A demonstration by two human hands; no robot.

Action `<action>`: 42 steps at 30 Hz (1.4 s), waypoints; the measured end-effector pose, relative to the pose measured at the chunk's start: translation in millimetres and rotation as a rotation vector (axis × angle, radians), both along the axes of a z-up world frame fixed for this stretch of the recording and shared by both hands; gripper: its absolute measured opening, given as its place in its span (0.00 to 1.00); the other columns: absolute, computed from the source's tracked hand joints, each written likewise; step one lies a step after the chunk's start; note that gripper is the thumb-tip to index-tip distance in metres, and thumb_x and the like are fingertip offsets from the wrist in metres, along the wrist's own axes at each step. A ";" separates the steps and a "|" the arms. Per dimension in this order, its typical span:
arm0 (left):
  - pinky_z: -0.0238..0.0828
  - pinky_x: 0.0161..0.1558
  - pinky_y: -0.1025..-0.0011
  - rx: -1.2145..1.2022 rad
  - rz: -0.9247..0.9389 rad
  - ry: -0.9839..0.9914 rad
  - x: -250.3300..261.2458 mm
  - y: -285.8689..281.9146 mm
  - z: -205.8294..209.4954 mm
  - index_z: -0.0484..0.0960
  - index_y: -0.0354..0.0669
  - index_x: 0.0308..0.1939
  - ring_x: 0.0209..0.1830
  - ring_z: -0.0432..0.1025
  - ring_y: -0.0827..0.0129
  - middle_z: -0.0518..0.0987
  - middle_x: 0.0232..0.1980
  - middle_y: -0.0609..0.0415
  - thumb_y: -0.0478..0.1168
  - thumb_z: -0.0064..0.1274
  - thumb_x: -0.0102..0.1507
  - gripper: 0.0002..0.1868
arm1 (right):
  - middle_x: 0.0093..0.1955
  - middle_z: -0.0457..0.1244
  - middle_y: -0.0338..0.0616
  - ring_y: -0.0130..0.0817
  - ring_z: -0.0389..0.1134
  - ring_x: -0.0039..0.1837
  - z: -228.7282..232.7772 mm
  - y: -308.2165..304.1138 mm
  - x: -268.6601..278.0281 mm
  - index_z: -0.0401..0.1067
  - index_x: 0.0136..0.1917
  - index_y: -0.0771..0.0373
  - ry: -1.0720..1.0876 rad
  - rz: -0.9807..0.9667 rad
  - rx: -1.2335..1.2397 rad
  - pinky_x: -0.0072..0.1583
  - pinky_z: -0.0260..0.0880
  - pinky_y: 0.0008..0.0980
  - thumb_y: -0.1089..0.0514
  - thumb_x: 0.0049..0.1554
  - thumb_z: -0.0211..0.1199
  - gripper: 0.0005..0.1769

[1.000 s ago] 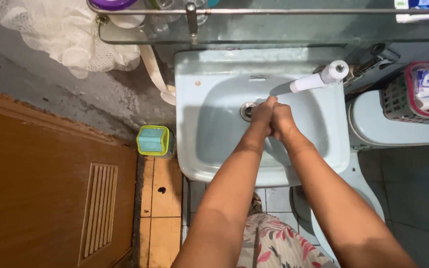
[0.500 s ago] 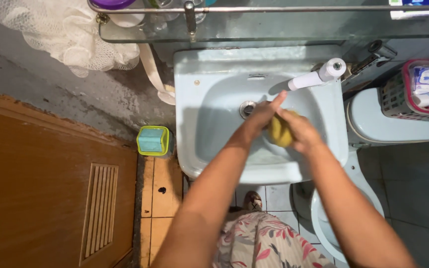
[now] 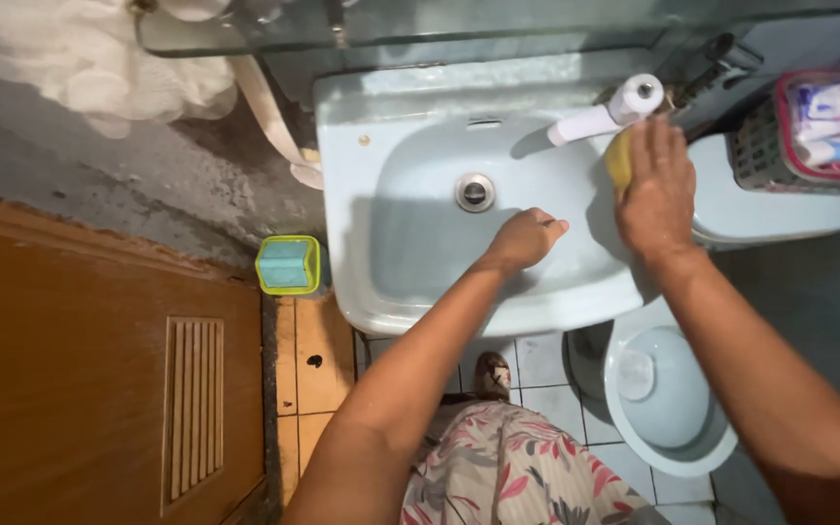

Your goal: Cleaning the bathroom sink and toilet with a sponge.

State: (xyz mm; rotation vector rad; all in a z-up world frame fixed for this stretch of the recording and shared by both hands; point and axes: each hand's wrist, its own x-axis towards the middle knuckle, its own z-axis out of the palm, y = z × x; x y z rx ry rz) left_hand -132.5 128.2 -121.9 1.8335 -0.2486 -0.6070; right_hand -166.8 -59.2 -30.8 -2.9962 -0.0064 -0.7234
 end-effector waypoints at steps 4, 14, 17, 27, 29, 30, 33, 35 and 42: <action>0.69 0.61 0.61 0.097 -0.063 -0.072 -0.9 0.8 14.3 0.82 0.34 0.55 0.58 0.76 0.49 0.83 0.54 0.36 0.56 0.51 0.62 0.30 | 0.83 0.51 0.58 0.61 0.49 0.82 44.8 10.2 -44.2 0.57 0.81 0.65 0.193 0.147 -0.022 0.76 0.52 0.53 0.68 0.48 0.66 0.48; 0.69 0.64 0.57 0.167 -0.048 -0.083 -24.3 115.8 81.6 0.78 0.45 0.61 0.60 0.76 0.57 0.80 0.61 0.48 0.54 0.45 0.69 0.23 | 0.76 0.55 0.58 0.59 0.53 0.78 16.8 100.1 -162.2 0.61 0.74 0.68 0.230 0.193 0.097 0.76 0.45 0.58 0.67 0.42 0.68 0.46; 0.70 0.61 0.59 0.197 0.126 0.039 -33.7 156.7 106.4 0.78 0.49 0.60 0.58 0.74 0.59 0.79 0.61 0.51 0.52 0.43 0.69 0.20 | 0.70 0.61 0.49 0.51 0.59 0.76 29.5 166.4 -151.9 0.70 0.63 0.63 0.297 0.283 0.273 0.75 0.59 0.50 0.69 0.43 0.66 0.32; 0.75 0.52 0.65 0.003 0.488 -0.470 -52.2 231.3 123.1 0.83 0.42 0.52 0.47 0.79 0.57 0.84 0.50 0.47 0.43 0.49 0.68 0.14 | 0.63 0.64 0.55 0.64 0.57 0.72 -6.6 312.9 -107.6 0.77 0.58 0.67 0.060 0.715 0.157 0.73 0.54 0.63 0.59 0.46 0.61 0.26; 0.74 0.51 0.65 0.028 0.497 -0.496 -52.4 229.7 123.3 0.83 0.42 0.51 0.48 0.79 0.55 0.84 0.49 0.47 0.43 0.49 0.70 0.12 | 0.62 0.62 0.50 0.56 0.56 0.74 -8.9 292.9 -115.0 0.79 0.56 0.66 0.144 0.981 0.011 0.77 0.47 0.69 0.56 0.51 0.61 0.21; 0.74 0.51 0.65 0.022 0.491 -0.493 -54.3 225.7 123.0 0.83 0.42 0.51 0.48 0.79 0.55 0.84 0.49 0.47 0.43 0.49 0.70 0.12 | 0.62 0.62 0.50 0.56 0.56 0.74 -19.3 278.4 -123.6 0.79 0.56 0.66 0.148 0.973 0.008 0.77 0.47 0.69 0.56 0.51 0.61 0.21; 0.75 0.52 0.65 0.083 0.484 -0.456 -54.5 212.5 130.7 0.84 0.44 0.51 0.48 0.79 0.57 0.85 0.51 0.49 0.43 0.48 0.69 0.12 | 0.72 0.59 0.46 0.54 0.51 0.79 -35.7 239.2 -137.3 0.79 0.53 0.60 0.259 1.031 -0.017 0.77 0.42 0.69 0.57 0.52 0.61 0.16; 0.70 0.59 0.64 0.151 0.394 -0.327 -59.3 201.9 138.9 0.83 0.47 0.54 0.56 0.77 0.58 0.82 0.57 0.51 0.43 0.48 0.68 0.14 | 0.79 0.55 0.41 0.45 0.46 0.83 -32.6 218.5 -143.4 0.79 0.60 0.59 0.202 0.998 -0.194 0.78 0.39 0.64 0.57 0.51 0.60 0.23; 0.63 0.62 0.57 0.296 0.084 -0.383 -69.4 165.0 123.7 0.82 0.45 0.56 0.60 0.72 0.52 0.79 0.60 0.48 0.46 0.46 0.68 0.17 | 0.84 0.49 0.32 0.40 0.43 0.85 -38.7 147.0 -151.1 0.74 0.66 0.56 0.196 0.984 -0.274 0.78 0.37 0.64 0.56 0.55 0.59 0.24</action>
